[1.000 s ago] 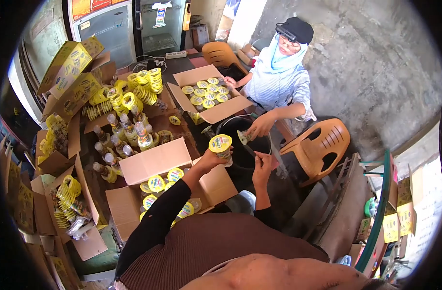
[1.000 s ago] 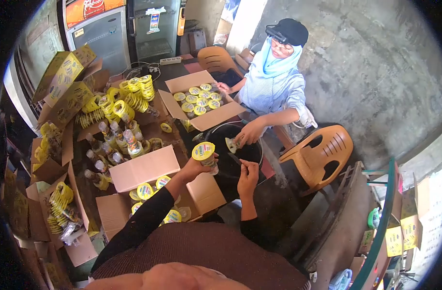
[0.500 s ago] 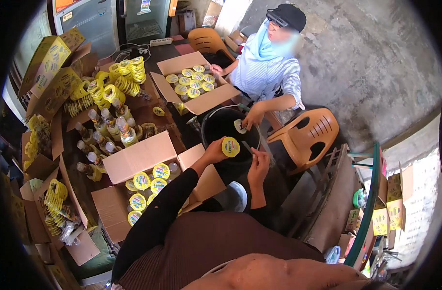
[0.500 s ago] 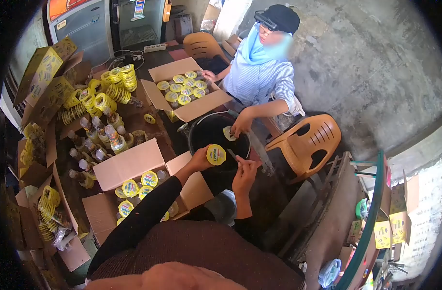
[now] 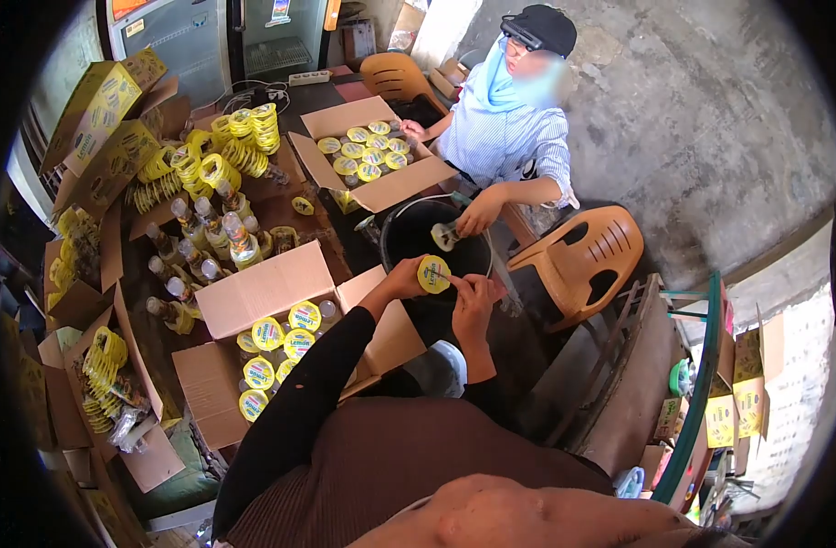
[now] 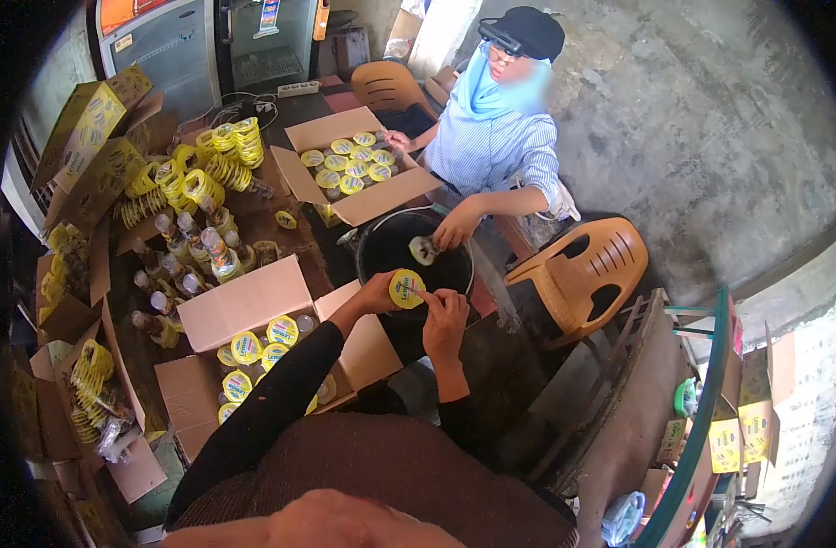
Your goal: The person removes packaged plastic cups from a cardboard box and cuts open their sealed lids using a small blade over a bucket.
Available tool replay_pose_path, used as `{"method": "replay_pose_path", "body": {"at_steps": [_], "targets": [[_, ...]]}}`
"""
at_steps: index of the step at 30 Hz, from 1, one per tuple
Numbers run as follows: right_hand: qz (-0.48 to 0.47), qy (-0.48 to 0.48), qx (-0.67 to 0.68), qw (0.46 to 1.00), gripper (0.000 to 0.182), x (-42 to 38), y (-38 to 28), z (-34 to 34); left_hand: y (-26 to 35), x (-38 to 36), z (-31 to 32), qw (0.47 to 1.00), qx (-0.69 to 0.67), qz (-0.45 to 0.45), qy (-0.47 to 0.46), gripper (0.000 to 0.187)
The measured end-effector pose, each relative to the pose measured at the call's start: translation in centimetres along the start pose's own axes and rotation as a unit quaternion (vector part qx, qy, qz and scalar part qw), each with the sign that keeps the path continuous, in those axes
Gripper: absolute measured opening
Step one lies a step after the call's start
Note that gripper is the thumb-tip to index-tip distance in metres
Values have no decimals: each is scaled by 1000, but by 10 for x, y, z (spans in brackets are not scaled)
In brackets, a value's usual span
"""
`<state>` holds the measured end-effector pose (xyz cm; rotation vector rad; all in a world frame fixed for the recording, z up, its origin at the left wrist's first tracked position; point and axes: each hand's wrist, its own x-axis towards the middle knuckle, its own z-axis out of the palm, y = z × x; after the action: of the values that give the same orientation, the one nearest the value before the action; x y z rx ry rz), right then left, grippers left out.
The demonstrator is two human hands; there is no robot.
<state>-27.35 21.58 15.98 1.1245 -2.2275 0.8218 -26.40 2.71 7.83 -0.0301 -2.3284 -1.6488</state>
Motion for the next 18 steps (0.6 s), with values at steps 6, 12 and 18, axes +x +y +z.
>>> {"method": "replay_pose_path", "body": {"at_steps": [6, 12, 18], "targets": [[-36, -4, -18, 999, 27, 6, 3, 2, -14, 6, 1, 1000, -1, -2, -4, 68], [-75, -42, -42, 995, 26, 16, 6, 3, -11, 4, -1, 999, 36, 9, -35, 69], [-100, -68, -70, 990, 21, 16, 19, 13, -3, -1, 0, 999, 35, -10, -17, 65]]}}
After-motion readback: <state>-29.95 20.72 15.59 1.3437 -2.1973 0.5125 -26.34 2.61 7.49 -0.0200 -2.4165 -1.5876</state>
